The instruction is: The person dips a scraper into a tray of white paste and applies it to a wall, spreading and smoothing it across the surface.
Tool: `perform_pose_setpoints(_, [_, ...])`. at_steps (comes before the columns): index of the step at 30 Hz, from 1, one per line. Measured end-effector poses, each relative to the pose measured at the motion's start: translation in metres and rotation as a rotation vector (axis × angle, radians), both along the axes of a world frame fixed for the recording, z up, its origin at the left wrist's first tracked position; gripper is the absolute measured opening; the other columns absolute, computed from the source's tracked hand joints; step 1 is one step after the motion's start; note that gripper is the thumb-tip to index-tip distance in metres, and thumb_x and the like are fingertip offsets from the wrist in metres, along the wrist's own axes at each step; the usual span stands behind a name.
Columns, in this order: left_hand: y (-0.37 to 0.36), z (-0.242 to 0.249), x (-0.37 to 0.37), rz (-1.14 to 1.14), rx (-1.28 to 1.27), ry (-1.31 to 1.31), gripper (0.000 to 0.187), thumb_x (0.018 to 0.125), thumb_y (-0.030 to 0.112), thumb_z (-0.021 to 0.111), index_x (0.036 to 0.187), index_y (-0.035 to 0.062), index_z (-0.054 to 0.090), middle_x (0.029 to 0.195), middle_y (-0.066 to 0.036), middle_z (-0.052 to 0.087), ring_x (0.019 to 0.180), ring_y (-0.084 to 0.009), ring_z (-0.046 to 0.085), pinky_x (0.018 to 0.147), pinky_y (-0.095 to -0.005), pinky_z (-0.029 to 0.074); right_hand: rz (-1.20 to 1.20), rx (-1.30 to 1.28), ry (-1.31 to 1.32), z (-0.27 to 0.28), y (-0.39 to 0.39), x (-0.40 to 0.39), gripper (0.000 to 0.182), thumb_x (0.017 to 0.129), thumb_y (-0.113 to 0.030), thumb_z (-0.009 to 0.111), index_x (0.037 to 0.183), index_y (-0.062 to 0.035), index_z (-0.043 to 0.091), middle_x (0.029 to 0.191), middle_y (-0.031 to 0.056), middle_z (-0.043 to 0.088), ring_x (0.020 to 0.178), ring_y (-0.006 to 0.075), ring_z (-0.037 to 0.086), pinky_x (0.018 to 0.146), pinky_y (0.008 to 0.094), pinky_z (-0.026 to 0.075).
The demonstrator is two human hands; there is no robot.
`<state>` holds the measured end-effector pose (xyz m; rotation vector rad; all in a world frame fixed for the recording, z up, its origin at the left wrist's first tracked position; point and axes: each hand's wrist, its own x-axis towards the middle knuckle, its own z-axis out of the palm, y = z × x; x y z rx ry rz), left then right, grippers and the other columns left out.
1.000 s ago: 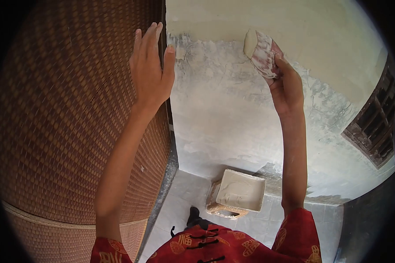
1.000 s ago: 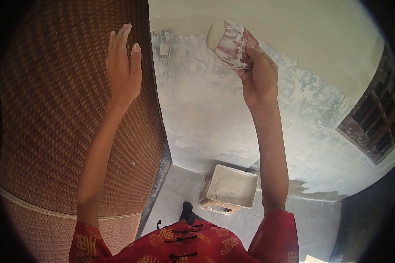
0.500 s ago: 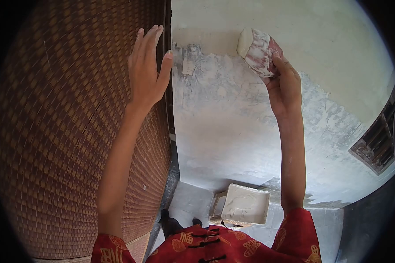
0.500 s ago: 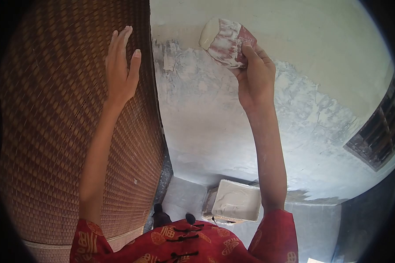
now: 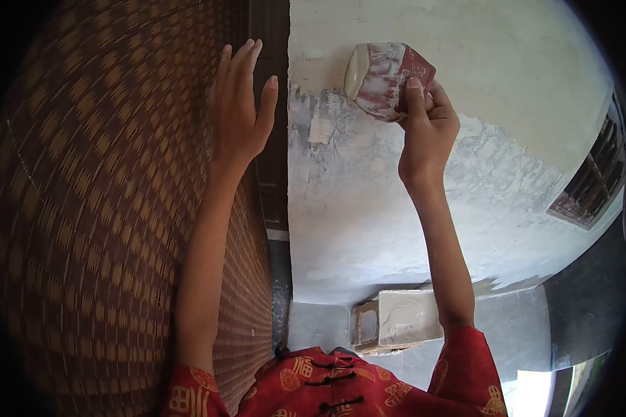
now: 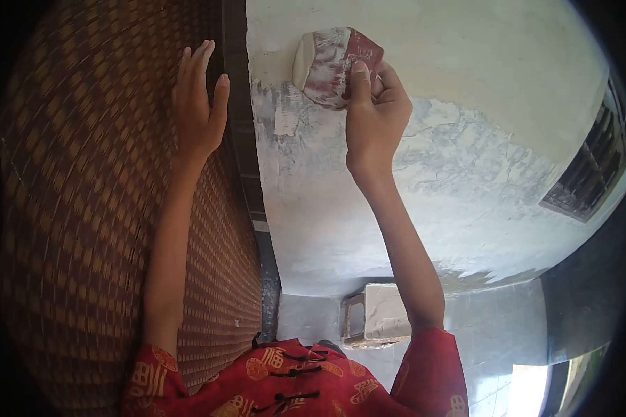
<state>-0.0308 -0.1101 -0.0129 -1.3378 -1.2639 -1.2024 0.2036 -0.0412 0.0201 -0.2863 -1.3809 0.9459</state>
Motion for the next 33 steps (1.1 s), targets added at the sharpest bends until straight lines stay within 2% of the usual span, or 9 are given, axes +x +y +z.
perform_pose_setpoints(1, [0.002,0.000,-0.005,-0.015,0.002,0.005,0.051,0.102,0.033,0.045,0.146,0.0087,0.041,0.150,-0.011,0.044,0.145,-0.0354,0.029,0.114,-0.0546,0.025,-0.113,0.098,0.068,-0.002,-0.007,-0.017,0.022,0.100,-0.014,0.056,0.110,0.0034,0.065,0.077,0.0023,0.069,0.069,0.0051,0.058,0.071,0.0211,0.046])
perform_pose_setpoints(4, [0.006,-0.004,-0.016,-0.037,-0.002,-0.020,0.051,0.102,0.033,0.045,0.146,0.0082,0.041,0.149,-0.012,0.045,0.145,-0.0365,0.029,0.113,-0.0546,0.026,-0.516,0.543,-0.086,-0.024,-0.010,-0.044,0.022,0.094,-0.003,0.060,0.115,0.0003,0.067,0.089,0.0132,0.073,0.086,0.0185,0.072,0.077,0.0288,0.054])
perform_pose_setpoints(5, [0.006,-0.004,-0.018,-0.028,0.002,-0.026,0.049,0.101,0.032,0.047,0.144,0.0072,0.044,0.146,-0.012,0.047,0.143,-0.0377,0.033,0.112,-0.0542,0.029,-0.520,0.708,-0.116,-0.028,-0.012,-0.049,0.025,0.089,0.005,0.061,0.112,-0.0011,0.068,0.098,0.0168,0.072,0.097,0.0270,0.072,0.083,0.0339,0.057])
perform_pose_setpoints(6, [0.006,-0.006,-0.019,-0.017,0.005,-0.033,0.048,0.100,0.031,0.049,0.141,0.0063,0.046,0.143,-0.012,0.050,0.140,-0.0388,0.036,0.110,-0.0539,0.031,-0.508,0.860,-0.104,-0.035,-0.005,-0.057,0.032,0.086,0.011,0.060,0.113,-0.0031,0.068,0.107,0.0162,0.071,0.105,0.0279,0.069,0.088,0.0393,0.056])
perform_pose_setpoints(9, [0.010,-0.010,-0.027,-0.047,0.025,-0.029,0.047,0.099,0.028,0.051,0.141,0.0062,0.047,0.143,-0.012,0.051,0.140,-0.0388,0.037,0.110,-0.0532,0.032,-0.577,1.086,-0.261,-0.058,0.016,-0.070,0.034,0.083,0.005,0.067,0.114,-0.0074,0.070,0.115,0.0117,0.070,0.114,0.0269,0.065,0.096,0.0428,0.054])
perform_pose_setpoints(11, [0.013,-0.012,-0.033,-0.037,0.019,-0.016,0.047,0.099,0.027,0.051,0.141,0.0062,0.047,0.143,-0.013,0.051,0.140,-0.0388,0.038,0.109,-0.0531,0.032,-0.599,1.226,-0.350,-0.072,0.024,-0.077,0.033,0.082,-0.006,0.072,0.115,-0.0122,0.070,0.118,0.0047,0.069,0.116,0.0226,0.064,0.102,0.0434,0.049])
perform_pose_setpoints(14, [0.013,-0.016,-0.041,-0.020,-0.004,-0.001,0.047,0.099,0.026,0.052,0.141,0.0062,0.047,0.143,-0.013,0.051,0.140,-0.0387,0.038,0.109,-0.0527,0.033,-0.671,1.296,-0.372,-0.081,0.038,-0.085,0.034,0.081,-0.015,0.075,0.114,-0.0156,0.071,0.119,0.0000,0.069,0.117,0.0193,0.063,0.106,0.0420,0.046])
perform_pose_setpoints(23, [0.014,-0.021,-0.052,0.013,-0.049,-0.014,0.047,0.100,0.026,0.051,0.141,0.0061,0.046,0.143,-0.013,0.050,0.140,-0.0384,0.037,0.109,-0.0524,0.033,-0.681,1.305,-0.425,-0.100,0.073,-0.104,0.028,0.087,-0.011,0.068,0.114,-0.0167,0.072,0.123,-0.0025,0.067,0.124,0.0146,0.058,0.111,0.0398,0.039])
perform_pose_setpoints(33, [0.027,-0.027,-0.053,-0.016,-0.048,-0.030,0.045,0.100,0.025,0.050,0.140,0.0063,0.047,0.141,-0.013,0.052,0.138,-0.0395,0.039,0.109,-0.0531,0.033,-0.510,1.181,-0.602,-0.128,0.072,-0.093,0.035,0.089,-0.006,0.057,0.120,-0.0135,0.071,0.127,0.0016,0.067,0.127,0.0177,0.056,0.109,0.0425,0.036])
